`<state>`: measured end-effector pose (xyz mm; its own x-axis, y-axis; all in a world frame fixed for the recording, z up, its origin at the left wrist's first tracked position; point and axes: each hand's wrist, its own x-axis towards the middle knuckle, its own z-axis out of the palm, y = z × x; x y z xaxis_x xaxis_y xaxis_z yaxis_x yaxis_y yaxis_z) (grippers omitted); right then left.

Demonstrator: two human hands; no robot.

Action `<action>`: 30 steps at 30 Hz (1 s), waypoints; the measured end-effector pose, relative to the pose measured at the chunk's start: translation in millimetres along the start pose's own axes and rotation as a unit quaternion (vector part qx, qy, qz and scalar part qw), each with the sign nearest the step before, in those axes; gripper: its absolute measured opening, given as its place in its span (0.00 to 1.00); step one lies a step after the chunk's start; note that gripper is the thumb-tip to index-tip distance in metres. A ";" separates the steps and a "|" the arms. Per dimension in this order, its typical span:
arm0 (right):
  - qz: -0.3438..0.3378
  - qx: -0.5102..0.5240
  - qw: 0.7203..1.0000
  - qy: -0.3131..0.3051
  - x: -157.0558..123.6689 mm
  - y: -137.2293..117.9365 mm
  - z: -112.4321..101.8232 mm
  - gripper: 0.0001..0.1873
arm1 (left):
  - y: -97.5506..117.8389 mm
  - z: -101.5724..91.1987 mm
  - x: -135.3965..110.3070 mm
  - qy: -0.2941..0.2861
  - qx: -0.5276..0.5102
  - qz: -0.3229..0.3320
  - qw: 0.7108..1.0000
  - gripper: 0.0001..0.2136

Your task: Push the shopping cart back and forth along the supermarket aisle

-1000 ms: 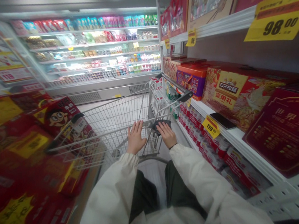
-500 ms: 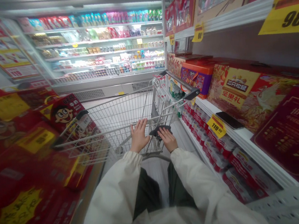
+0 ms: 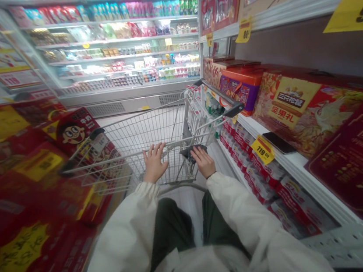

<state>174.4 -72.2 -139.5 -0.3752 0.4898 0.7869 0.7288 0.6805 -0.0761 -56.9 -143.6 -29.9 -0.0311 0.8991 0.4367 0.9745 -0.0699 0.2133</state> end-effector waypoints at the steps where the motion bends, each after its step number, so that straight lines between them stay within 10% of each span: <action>1: 0.001 -0.002 1.000 -0.003 -1.8 0.4 4.4 0.33 | 1.6 -0.1 0.6 -0.001 -0.002 -0.004 1.000 0.36; 9: -0.040 0.056 0.991 -0.112 -23.5 -0.9 28.2 0.32 | 6.5 0.1 7.2 -0.014 -0.006 -0.008 1.000 0.37; 17: -0.024 0.038 0.998 0.052 14.2 23.0 -17.8 0.33 | 4.3 3.2 5.9 -0.014 -0.018 -0.006 1.000 0.37; 30: -0.006 0.040 0.993 -0.112 -14.7 18.4 17.5 0.31 | 15.4 0.7 8.6 -0.006 -0.032 -0.015 0.999 0.35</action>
<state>183.3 -57.4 -163.2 -0.5079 0.5836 0.6336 0.6791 0.7238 -0.1223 -42.0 -136.6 -23.5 -0.0578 0.9059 0.4195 0.9568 -0.0697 0.2823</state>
